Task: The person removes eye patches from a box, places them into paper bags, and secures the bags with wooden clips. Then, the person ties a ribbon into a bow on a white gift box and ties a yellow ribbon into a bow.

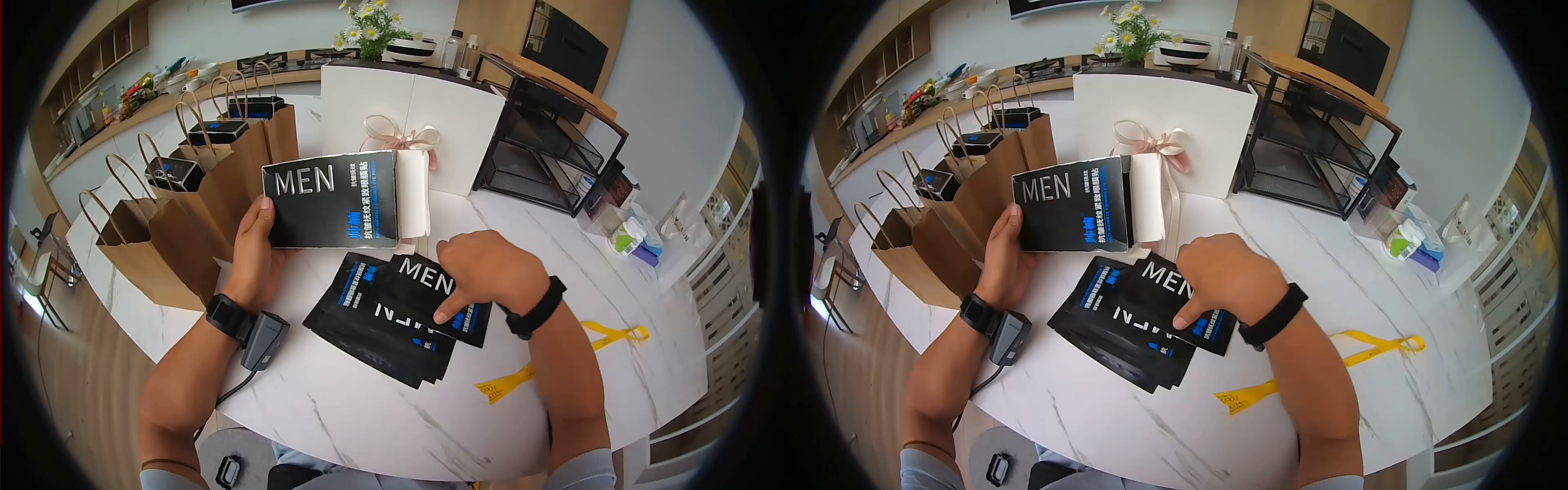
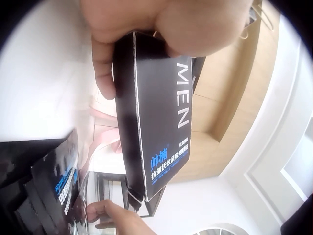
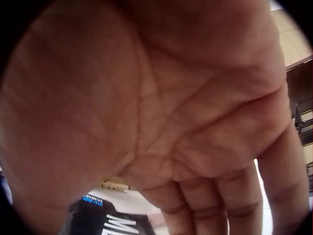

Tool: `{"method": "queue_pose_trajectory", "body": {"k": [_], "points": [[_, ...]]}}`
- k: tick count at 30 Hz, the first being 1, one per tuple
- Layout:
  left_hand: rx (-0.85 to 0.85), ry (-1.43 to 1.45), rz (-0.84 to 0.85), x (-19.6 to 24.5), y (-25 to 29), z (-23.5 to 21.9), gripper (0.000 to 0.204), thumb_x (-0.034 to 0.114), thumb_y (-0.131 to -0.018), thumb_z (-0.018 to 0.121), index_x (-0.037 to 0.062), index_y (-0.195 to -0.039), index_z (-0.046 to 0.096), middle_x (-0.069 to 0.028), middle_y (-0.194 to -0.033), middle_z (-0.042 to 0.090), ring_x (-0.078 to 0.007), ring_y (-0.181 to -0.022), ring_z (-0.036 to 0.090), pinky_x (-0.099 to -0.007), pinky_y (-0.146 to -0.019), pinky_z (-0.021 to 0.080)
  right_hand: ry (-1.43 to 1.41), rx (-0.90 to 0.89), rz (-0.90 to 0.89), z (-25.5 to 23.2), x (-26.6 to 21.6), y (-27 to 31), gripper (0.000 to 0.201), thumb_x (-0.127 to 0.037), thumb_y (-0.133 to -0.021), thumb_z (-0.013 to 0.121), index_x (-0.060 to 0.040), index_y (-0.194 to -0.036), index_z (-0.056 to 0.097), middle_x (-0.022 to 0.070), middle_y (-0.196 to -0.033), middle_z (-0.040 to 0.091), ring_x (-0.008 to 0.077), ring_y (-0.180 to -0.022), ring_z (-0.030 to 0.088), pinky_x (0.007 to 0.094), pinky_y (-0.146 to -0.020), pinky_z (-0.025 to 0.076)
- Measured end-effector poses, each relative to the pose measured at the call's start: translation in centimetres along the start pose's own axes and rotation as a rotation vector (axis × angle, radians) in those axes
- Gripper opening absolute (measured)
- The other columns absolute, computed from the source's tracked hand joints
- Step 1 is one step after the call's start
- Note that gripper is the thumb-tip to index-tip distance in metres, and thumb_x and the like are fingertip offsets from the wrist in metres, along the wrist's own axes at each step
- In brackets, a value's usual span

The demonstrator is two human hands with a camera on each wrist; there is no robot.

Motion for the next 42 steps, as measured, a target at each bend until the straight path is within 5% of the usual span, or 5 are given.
{"method": "queue_pose_trajectory", "body": {"k": [5,12,16,28,42], "points": [[0.002,0.016,0.013,0.0,0.0,0.3,0.042,0.037,-0.113,0.035,0.0066,-0.133,0.055,-0.0063,-0.128,0.064,-0.0184,-0.115,0.062,-0.0419,-0.101,0.052,-0.155,0.018,-0.026,1.4,2.1,-1.1,0.066,-0.046,-0.067,0.091,0.0034,-0.099,0.061,0.0188,-0.085,0.070,0.0398,-0.087,0.070,0.0443,-0.076,0.054],[0.006,-0.002,0.030,-0.1,-0.1,-0.1,0.044,0.039,-0.113,0.034,0.0064,-0.136,0.053,-0.0075,-0.131,0.062,-0.0197,-0.118,0.062,-0.0435,-0.103,0.051,-0.591,0.070,-0.087,1.7,8.8,-0.2,0.026,-0.012,-0.082,0.081,-0.0010,-0.097,0.063,0.0027,-0.076,0.060,0.0102,-0.078,0.057,0.0288,-0.069,0.047],[0.030,0.001,-0.007,-0.2,0.1,0.1,0.044,0.039,-0.113,0.034,0.0062,-0.137,0.052,-0.0077,-0.133,0.061,-0.0203,-0.120,0.060,-0.0457,-0.104,0.050,-0.746,0.652,0.102,-2.5,10.0,2.7,0.011,-0.004,-0.090,0.071,-0.0005,-0.099,0.065,0.0028,-0.082,0.068,0.0079,-0.080,0.063,0.0260,-0.072,0.050],[0.015,0.022,0.004,0.1,0.4,0.5,0.039,0.036,-0.113,0.037,0.0063,-0.130,0.056,-0.0059,-0.126,0.062,-0.0185,-0.114,0.061,-0.0429,-0.100,0.052,-0.662,1.164,0.184,-5.1,7.5,3.2,0.014,-0.008,-0.095,0.069,0.0028,-0.104,0.066,0.0045,-0.084,0.072,0.0058,-0.080,0.062,0.0247,-0.074,0.050],[-0.067,-0.003,-0.018,0.3,0.4,0.9,0.040,0.036,-0.113,0.036,0.0057,-0.131,0.055,-0.0071,-0.124,0.064,-0.0179,-0.111,0.064,-0.0399,-0.097,0.055,-0.819,0.673,-0.017,-4.4,5.6,2.5,0.014,-0.008,-0.091,0.074,0.0027,-0.099,0.070,0.0026,-0.084,0.072,0.0077,-0.080,0.065,0.0251,-0.075,0.051]]}}
Point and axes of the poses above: each hand's wrist, its own y-axis away from the middle knuckle, its own z-axis out of the palm, x = y × z, the point moved 2 cm from there along -y, towards the middle knuckle
